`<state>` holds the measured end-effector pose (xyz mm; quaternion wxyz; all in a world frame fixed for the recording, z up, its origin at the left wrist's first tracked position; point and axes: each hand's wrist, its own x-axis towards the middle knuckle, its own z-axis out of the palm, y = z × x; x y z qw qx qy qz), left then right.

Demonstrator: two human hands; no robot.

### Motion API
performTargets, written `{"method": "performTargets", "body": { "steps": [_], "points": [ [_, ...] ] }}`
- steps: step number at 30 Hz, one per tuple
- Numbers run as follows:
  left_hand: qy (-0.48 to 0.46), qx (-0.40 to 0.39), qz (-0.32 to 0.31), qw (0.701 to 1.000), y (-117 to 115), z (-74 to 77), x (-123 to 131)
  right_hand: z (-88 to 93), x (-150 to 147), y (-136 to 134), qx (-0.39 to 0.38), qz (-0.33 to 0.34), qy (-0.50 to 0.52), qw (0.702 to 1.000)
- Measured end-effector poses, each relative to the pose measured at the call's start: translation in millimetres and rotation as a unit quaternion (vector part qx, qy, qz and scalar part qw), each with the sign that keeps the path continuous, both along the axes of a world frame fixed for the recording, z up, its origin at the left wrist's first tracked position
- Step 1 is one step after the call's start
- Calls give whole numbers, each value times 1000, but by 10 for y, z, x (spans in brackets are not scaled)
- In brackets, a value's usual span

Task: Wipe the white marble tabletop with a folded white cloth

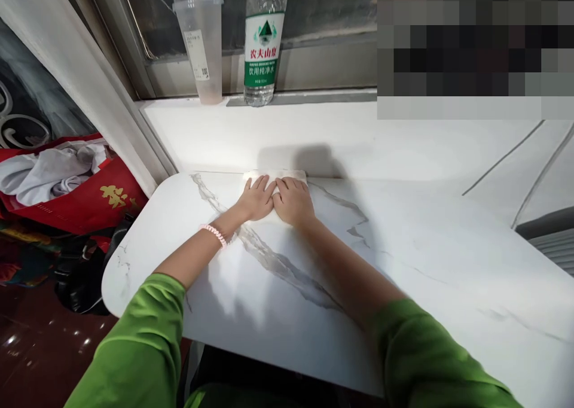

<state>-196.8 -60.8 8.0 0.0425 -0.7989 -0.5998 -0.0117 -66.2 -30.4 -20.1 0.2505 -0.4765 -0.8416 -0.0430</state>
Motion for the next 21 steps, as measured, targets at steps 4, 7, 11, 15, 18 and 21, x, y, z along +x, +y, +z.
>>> {"method": "performTargets", "body": {
  "steps": [4,7,11,15,18,21],
  "points": [
    [0,-5,13,1000,236,9,-49,7,-70,249,5,-2,-4,1000],
    [-8,3,16,1000,292,-3,-49,3,-78,305,-1,-13,-16,1000],
    [-15,-4,19,1000,199,-6,-21,-15,-62,219,-15,-19,-41,999],
    [-9,-9,4,1000,-203,-3,-6,-36,-7,-189,-22,-13,-50,998],
    [-7,-3,-23,1000,-798,-12,8,-42,79,-786,-8,5,-52,999],
    [-28,11,-35,999,-1545,-10,44,-23,167,-1496,9,32,-51,998]
  ]
}}
